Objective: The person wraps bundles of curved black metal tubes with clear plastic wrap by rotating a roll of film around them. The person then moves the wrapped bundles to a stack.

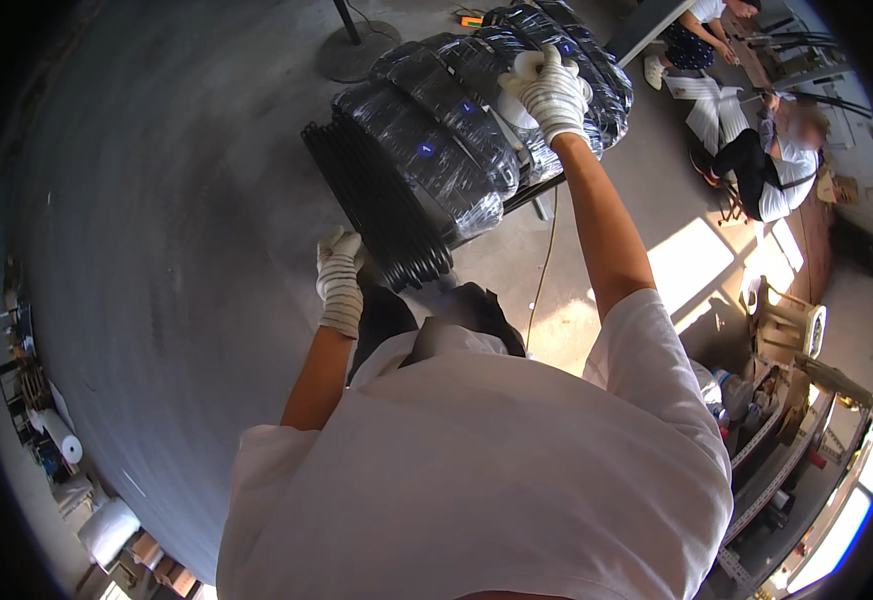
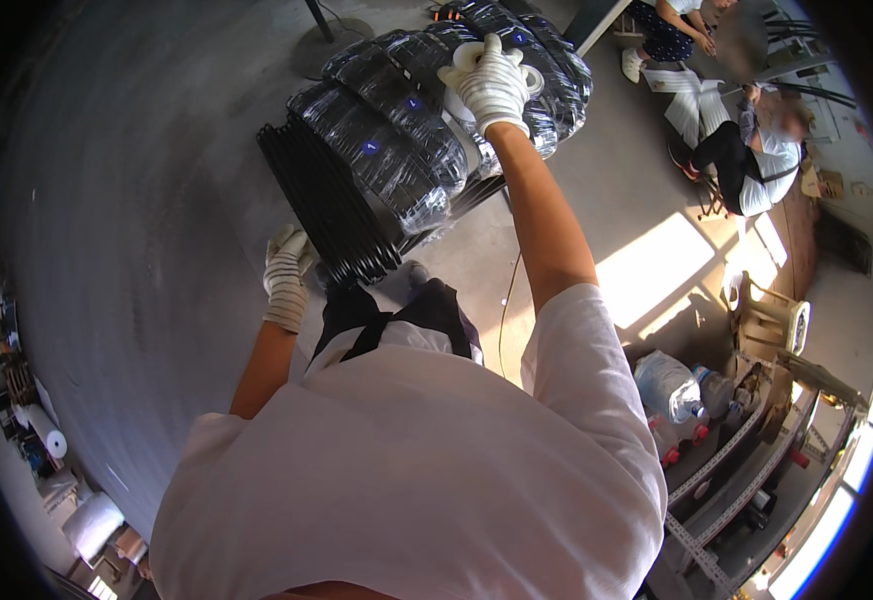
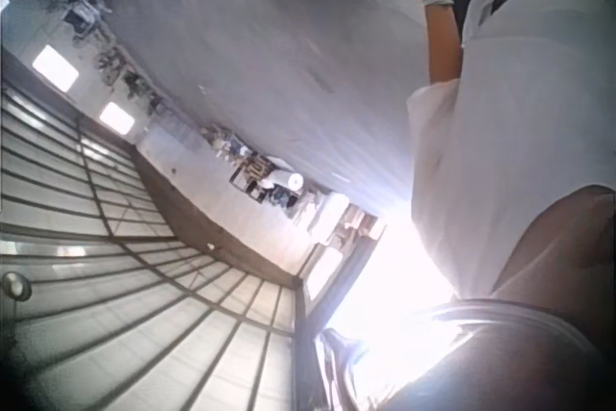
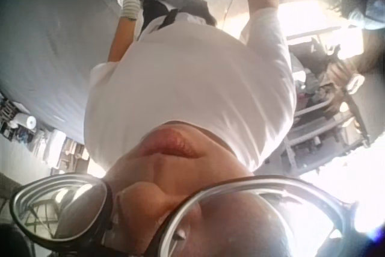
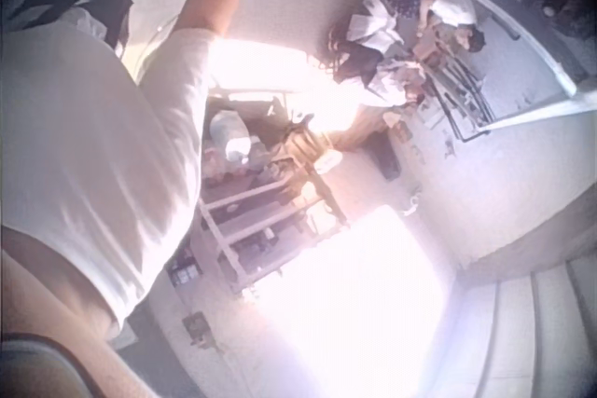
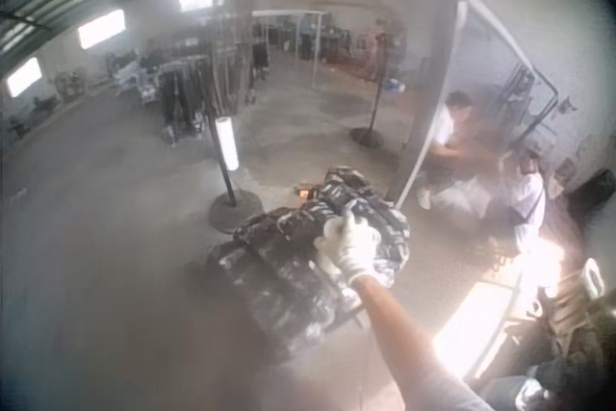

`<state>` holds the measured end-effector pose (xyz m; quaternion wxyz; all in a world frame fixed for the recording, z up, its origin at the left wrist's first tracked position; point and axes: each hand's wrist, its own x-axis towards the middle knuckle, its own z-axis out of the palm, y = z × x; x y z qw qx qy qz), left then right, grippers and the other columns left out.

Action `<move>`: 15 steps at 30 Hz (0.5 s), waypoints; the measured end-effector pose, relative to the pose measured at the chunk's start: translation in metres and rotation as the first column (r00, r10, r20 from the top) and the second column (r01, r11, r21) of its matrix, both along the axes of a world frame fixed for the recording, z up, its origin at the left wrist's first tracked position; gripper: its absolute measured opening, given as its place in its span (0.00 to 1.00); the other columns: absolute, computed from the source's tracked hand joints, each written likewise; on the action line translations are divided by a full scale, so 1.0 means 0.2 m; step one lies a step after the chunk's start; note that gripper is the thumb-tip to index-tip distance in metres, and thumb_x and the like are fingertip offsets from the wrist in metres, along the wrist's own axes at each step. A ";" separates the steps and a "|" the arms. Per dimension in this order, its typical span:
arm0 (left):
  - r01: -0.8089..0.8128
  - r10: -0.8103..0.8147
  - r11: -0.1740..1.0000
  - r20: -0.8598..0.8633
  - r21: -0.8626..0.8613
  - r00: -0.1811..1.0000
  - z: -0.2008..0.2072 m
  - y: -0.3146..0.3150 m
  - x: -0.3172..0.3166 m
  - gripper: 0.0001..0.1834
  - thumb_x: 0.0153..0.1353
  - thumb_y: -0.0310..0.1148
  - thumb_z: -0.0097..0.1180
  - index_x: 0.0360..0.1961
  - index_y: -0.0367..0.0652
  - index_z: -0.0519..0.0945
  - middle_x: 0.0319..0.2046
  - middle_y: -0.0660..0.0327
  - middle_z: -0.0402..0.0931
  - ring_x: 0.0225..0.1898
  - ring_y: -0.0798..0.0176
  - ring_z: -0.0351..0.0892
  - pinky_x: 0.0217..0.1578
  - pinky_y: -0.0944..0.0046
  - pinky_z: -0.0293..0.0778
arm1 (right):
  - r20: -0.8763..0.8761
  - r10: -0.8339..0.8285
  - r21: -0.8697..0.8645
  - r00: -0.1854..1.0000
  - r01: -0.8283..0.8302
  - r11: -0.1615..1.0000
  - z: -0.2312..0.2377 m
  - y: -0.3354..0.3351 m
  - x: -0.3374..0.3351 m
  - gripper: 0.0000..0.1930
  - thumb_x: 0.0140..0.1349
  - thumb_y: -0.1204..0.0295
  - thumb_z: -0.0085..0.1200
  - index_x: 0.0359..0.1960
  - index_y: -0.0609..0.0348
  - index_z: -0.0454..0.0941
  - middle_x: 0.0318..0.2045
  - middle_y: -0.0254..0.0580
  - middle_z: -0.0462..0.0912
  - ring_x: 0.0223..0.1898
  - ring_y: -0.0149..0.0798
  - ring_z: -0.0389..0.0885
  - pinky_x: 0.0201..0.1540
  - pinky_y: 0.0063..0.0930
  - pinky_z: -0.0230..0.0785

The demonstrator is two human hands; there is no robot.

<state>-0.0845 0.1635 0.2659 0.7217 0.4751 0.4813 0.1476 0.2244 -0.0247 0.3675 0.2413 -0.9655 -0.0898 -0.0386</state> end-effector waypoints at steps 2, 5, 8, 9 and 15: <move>-0.081 0.051 0.964 0.124 0.252 0.991 0.01 -0.02 -0.07 0.19 0.52 0.22 0.59 0.47 0.45 0.75 0.42 0.63 0.74 0.45 0.67 0.73 0.46 0.67 0.72 | -0.021 0.025 0.041 0.999 -0.024 0.999 -0.01 -0.02 0.01 0.48 0.35 0.49 0.68 0.60 0.52 0.62 0.50 0.58 0.69 0.53 0.56 0.68 0.57 0.43 0.61; -0.010 -0.089 0.966 0.370 0.257 0.925 0.06 -0.05 -0.06 0.17 0.53 0.18 0.56 0.45 0.42 0.75 0.42 0.61 0.76 0.44 0.68 0.74 0.49 0.70 0.72 | -0.062 0.062 0.158 0.996 -0.052 0.986 -0.01 -0.08 -0.01 0.47 0.36 0.57 0.70 0.60 0.59 0.61 0.50 0.57 0.68 0.50 0.51 0.71 0.56 0.36 0.63; 0.362 -0.401 0.912 0.232 0.194 0.886 0.40 -0.15 0.01 0.14 0.57 0.22 0.54 0.45 0.35 0.74 0.42 0.60 0.77 0.45 0.69 0.75 0.51 0.73 0.70 | -0.224 0.341 0.836 0.913 0.000 0.549 0.01 -0.22 -0.14 0.49 0.33 0.66 0.74 0.60 0.65 0.60 0.52 0.52 0.70 0.53 0.42 0.70 0.57 0.31 0.63; 0.404 -0.425 0.905 0.317 0.134 0.848 0.40 -0.17 0.03 0.13 0.58 0.24 0.53 0.46 0.36 0.74 0.41 0.61 0.77 0.44 0.70 0.75 0.50 0.73 0.70 | -0.220 0.435 0.876 0.873 -0.018 0.481 0.05 -0.25 -0.23 0.49 0.34 0.65 0.74 0.60 0.65 0.60 0.52 0.52 0.71 0.53 0.43 0.70 0.58 0.31 0.63; 0.644 -0.619 0.760 0.394 0.083 0.680 0.49 -0.23 0.24 0.24 0.56 0.37 0.59 0.51 0.38 0.70 0.46 0.61 0.74 0.45 0.70 0.73 0.47 0.73 0.70 | -0.293 0.764 0.954 0.575 0.123 0.274 0.08 -0.36 -0.66 0.42 0.36 0.65 0.71 0.57 0.64 0.67 0.49 0.43 0.74 0.52 0.38 0.71 0.59 0.28 0.57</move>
